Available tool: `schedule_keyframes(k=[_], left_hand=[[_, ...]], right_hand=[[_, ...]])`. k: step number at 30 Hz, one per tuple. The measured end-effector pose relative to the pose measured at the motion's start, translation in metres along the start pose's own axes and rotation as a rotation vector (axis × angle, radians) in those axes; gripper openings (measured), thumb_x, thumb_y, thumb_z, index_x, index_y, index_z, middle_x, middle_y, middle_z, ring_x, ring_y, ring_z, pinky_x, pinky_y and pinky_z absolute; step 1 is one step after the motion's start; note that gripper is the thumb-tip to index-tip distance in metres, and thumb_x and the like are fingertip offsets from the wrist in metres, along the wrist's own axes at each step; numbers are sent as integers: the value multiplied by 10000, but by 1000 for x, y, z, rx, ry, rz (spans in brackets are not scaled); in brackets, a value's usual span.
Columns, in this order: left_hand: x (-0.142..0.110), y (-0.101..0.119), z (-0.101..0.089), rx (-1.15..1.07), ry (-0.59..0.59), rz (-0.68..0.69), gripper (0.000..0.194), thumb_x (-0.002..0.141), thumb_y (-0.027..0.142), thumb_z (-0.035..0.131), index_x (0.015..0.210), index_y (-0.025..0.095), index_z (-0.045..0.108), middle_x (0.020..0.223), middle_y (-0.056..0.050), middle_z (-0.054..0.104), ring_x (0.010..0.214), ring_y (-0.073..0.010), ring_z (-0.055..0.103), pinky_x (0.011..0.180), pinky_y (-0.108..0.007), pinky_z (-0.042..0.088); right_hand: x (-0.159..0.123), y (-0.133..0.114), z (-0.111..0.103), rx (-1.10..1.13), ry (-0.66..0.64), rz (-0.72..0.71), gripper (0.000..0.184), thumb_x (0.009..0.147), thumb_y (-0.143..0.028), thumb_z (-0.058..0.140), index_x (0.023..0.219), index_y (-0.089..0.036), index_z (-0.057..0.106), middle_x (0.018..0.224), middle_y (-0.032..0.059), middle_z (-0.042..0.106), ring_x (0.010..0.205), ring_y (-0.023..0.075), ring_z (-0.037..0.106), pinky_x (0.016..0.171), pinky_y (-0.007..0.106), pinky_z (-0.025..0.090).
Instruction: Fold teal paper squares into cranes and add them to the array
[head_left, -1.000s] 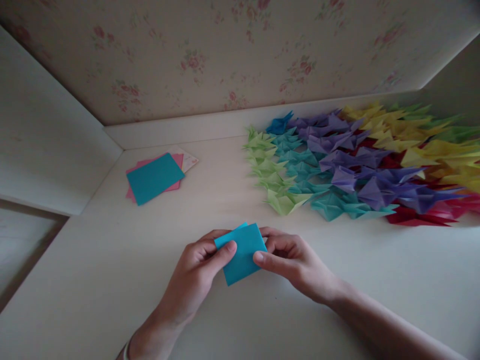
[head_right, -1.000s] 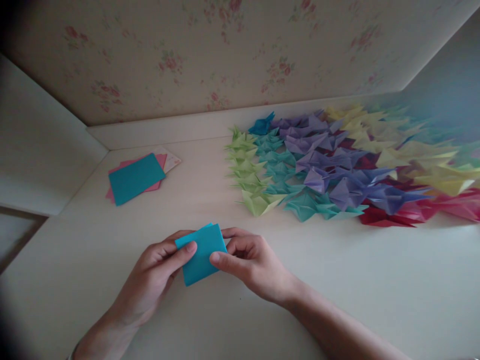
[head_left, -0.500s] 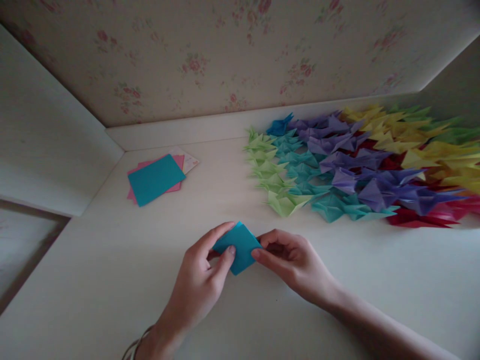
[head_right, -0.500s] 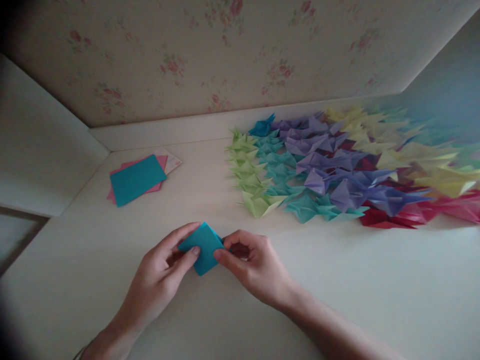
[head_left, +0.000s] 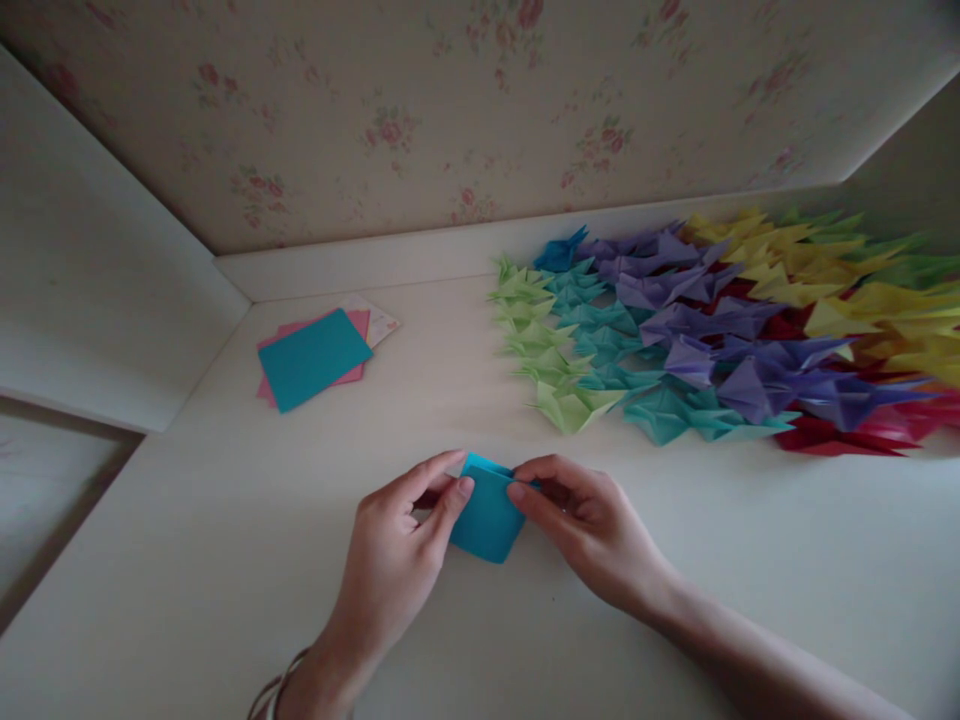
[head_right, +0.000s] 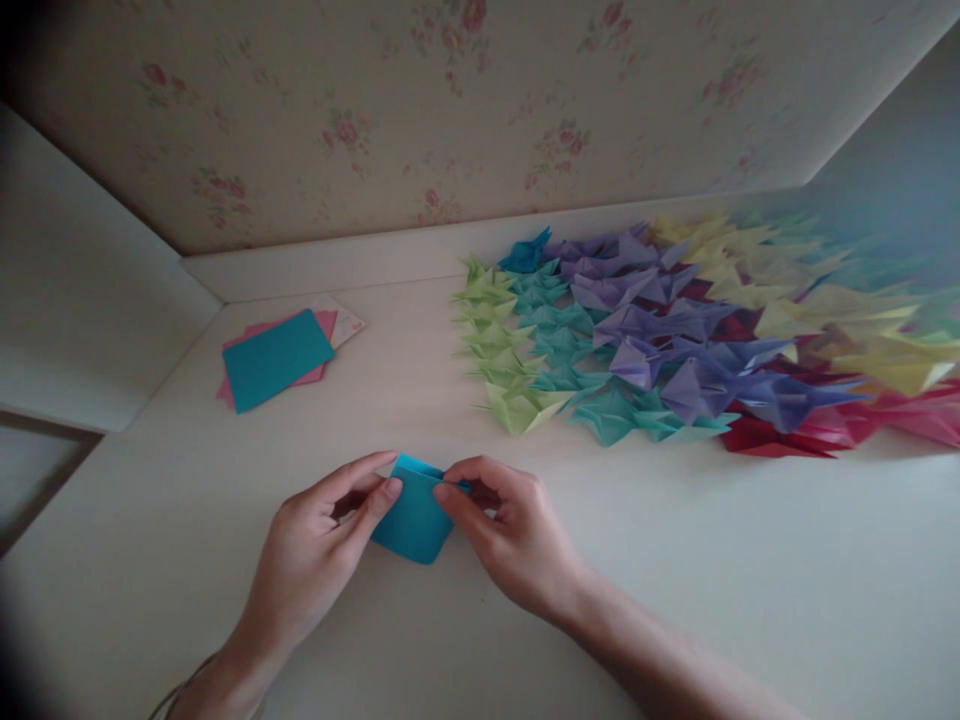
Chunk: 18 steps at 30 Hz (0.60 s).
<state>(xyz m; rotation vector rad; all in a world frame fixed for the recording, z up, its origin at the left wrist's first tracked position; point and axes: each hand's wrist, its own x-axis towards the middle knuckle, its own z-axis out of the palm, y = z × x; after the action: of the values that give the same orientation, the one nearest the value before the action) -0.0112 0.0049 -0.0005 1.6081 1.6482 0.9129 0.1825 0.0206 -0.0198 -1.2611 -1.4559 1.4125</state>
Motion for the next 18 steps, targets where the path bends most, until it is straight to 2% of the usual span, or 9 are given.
schedule_keyframes(k=[5,8,12,16,18], left_hand=[[0,-3,3,36,-7,83,275,914,335,613,1126,197,720,1044,-55,784,881,-203,746,753,-253,593],[-1,-3,3,39,4,103,228,908,311,624,1087,210,724,987,-35,788,834,-183,746,728,-236,594],[-1,-3,2,-1,5,64,186,892,307,648,1033,217,729,917,-18,787,779,-167,742,678,-216,593],[0,-4,2,-93,-46,6,294,888,326,654,1165,233,691,881,-4,783,753,-155,737,655,-205,592],[1,-4,1,-121,-71,-10,305,888,331,655,1178,244,694,932,-6,789,791,-154,739,674,-200,592]], right_hand=[[0,1,0,-19,27,-33,189,894,-366,632,857,-191,693,706,2,619,620,133,520,545,238,399],[0,2,0,-34,30,-44,178,889,-357,643,845,-196,703,698,-1,623,616,130,519,542,232,397],[0,2,0,-42,30,-44,168,887,-354,646,850,-205,714,709,-1,637,622,132,530,550,232,404],[0,0,-1,-36,24,-32,160,884,-346,649,850,-207,719,718,2,649,628,135,530,556,237,407],[0,-1,-1,-22,24,-23,156,881,-345,653,853,-207,720,724,4,655,630,136,533,556,237,410]])
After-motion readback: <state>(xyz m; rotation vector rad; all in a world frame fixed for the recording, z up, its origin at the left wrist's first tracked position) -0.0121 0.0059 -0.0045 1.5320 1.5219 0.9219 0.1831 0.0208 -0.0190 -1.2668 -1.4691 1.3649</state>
